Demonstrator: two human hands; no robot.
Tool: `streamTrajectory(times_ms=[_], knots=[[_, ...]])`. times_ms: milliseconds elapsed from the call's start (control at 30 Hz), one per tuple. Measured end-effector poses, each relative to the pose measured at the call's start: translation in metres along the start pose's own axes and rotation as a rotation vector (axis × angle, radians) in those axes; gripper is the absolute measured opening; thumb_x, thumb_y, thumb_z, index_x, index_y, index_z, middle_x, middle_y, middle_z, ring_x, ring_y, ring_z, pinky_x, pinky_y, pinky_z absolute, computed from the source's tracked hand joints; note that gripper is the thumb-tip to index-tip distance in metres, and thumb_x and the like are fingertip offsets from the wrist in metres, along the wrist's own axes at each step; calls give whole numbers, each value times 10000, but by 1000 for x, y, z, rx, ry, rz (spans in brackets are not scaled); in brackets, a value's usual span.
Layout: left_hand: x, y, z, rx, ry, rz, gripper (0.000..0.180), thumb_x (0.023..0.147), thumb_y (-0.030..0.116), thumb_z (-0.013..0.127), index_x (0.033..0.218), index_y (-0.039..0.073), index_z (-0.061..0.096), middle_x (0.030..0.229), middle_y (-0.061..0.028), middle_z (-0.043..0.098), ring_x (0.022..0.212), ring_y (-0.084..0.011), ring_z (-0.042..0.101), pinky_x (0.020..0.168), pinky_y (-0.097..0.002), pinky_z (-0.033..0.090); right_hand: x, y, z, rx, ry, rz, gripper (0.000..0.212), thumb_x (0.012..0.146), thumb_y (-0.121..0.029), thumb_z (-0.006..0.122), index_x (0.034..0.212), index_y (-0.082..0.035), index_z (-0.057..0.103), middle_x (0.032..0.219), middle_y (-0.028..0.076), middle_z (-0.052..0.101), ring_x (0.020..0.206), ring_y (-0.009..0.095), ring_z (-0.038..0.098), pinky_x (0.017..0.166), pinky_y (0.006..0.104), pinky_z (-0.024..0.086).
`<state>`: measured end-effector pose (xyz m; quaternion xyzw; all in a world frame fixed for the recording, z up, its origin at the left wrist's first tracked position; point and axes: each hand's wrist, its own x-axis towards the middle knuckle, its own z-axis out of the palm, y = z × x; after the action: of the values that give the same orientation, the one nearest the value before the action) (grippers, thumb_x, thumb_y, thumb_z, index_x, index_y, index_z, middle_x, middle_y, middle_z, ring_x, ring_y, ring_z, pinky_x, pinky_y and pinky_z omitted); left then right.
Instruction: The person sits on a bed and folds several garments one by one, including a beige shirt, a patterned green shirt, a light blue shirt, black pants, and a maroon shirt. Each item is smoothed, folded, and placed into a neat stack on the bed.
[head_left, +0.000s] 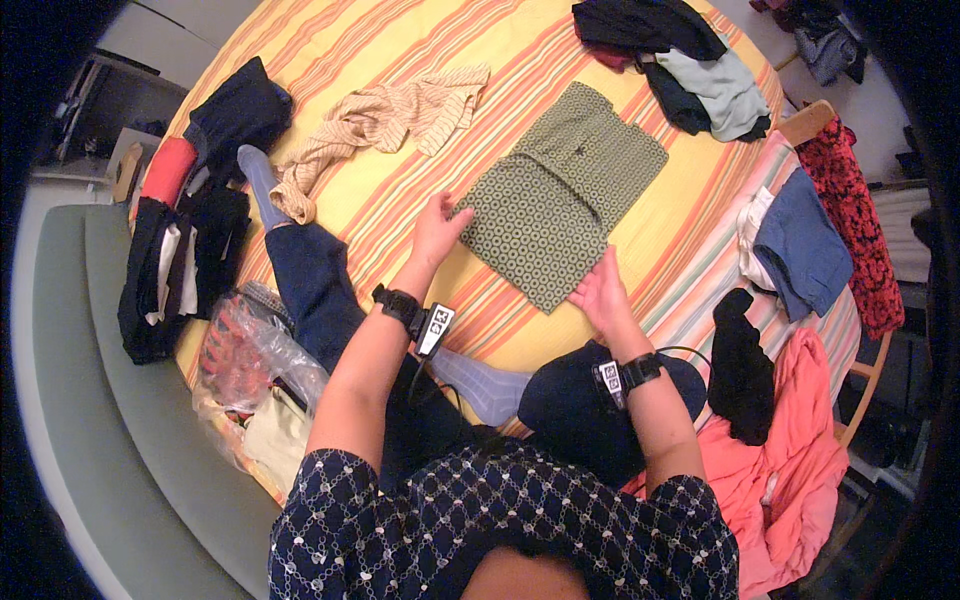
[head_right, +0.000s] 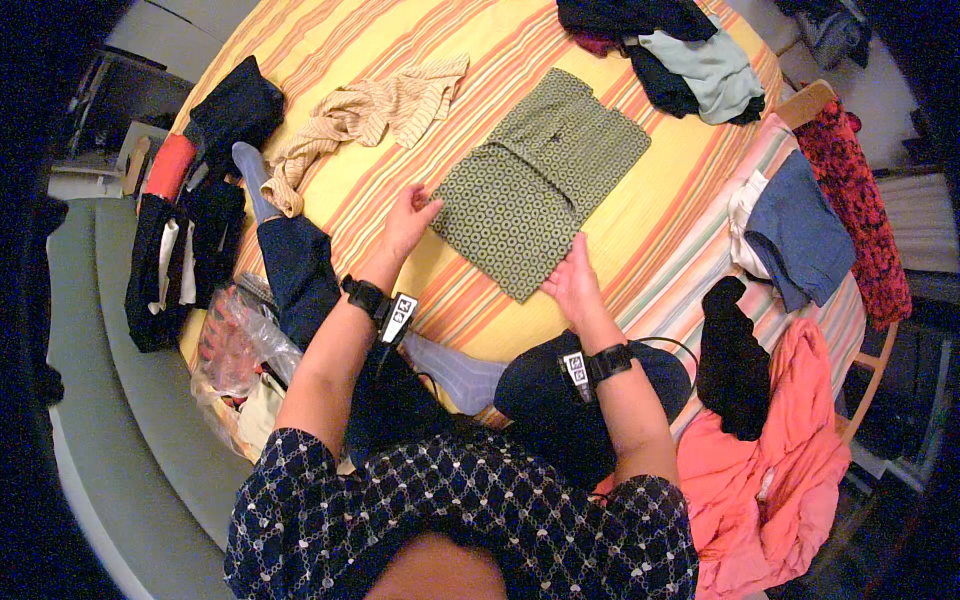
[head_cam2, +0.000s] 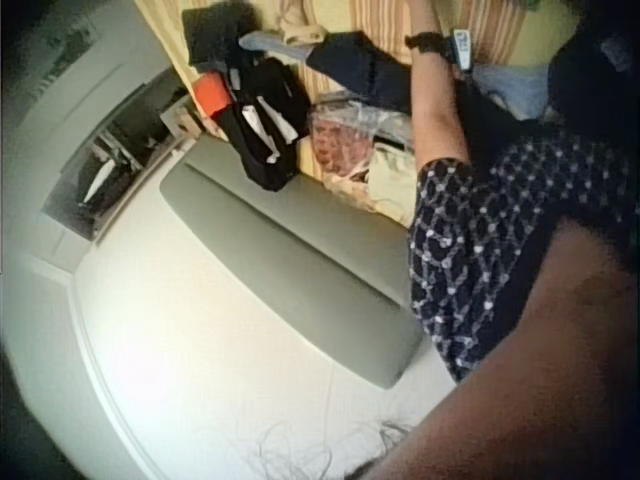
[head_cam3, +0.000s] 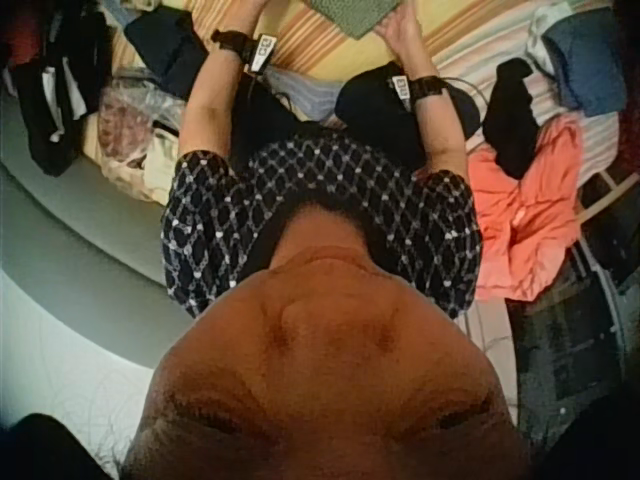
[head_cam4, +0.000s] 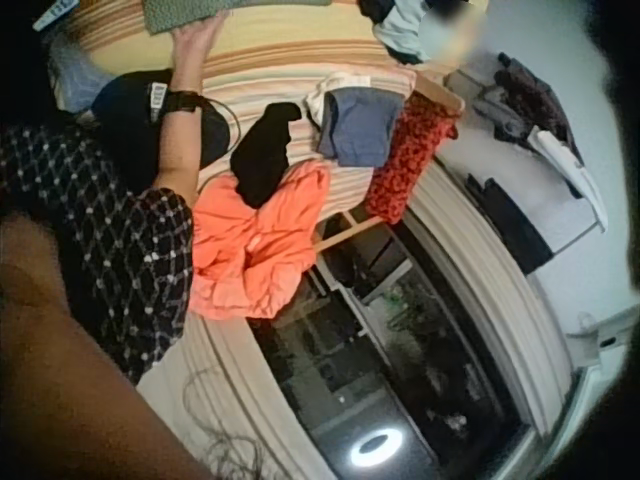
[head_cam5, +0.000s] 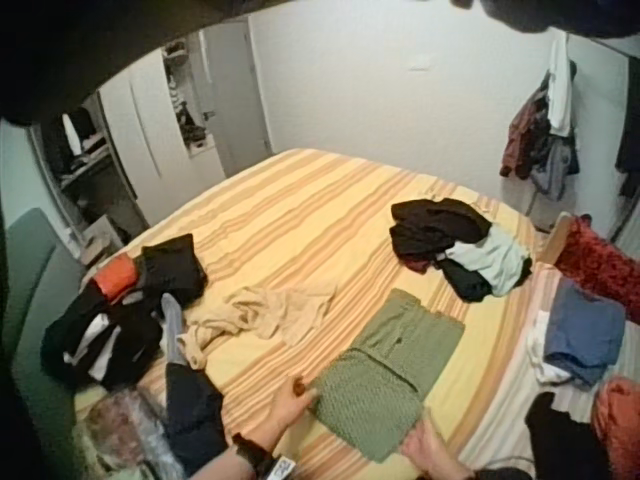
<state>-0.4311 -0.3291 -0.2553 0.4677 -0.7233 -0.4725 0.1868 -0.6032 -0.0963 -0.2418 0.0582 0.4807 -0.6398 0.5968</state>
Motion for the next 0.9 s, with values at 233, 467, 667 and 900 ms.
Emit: streamTrajectory(times_ms=[233, 467, 667, 900], knots=[[29, -18, 4, 247, -60, -193, 621, 667, 438, 727, 1028, -47, 584, 952, -166, 637, 892, -235, 613, 791, -341, 471, -23, 14, 22, -861, 594, -597, 642, 710, -269, 739, 1184, 18, 414, 1107, 134, 553, 1036, 257, 529, 867, 351, 429], [43, -8, 24, -245, -377, -344, 310, 729, 179, 719, 944, -25, 630, 822, -83, 658, 688, -171, 612, 615, -307, 491, -24, 40, 59, -1913, 240, -963, 472, 710, -181, 647, 1112, 0, 477, 1108, 170, 524, 1047, 317, 497, 880, 370, 411], [2, 0, -33, -454, -450, -503, 281, 765, 124, 654, 991, -40, 617, 829, -92, 661, 630, -186, 624, 542, -313, 499, -17, 13, 52, -1788, -106, -518, 256, 786, -98, 488, 1019, -30, 566, 928, 186, 613, 893, 353, 576, 731, 420, 473], [-111, 6, -126, -518, -495, -774, 221, 798, 145, 590, 926, -29, 637, 852, -102, 668, 686, -205, 643, 602, -313, 527, -73, 19, 68, -1380, -885, -185, 251, 858, -149, 528, 1057, 0, 562, 924, 166, 618, 862, 252, 587, 773, 362, 461]])
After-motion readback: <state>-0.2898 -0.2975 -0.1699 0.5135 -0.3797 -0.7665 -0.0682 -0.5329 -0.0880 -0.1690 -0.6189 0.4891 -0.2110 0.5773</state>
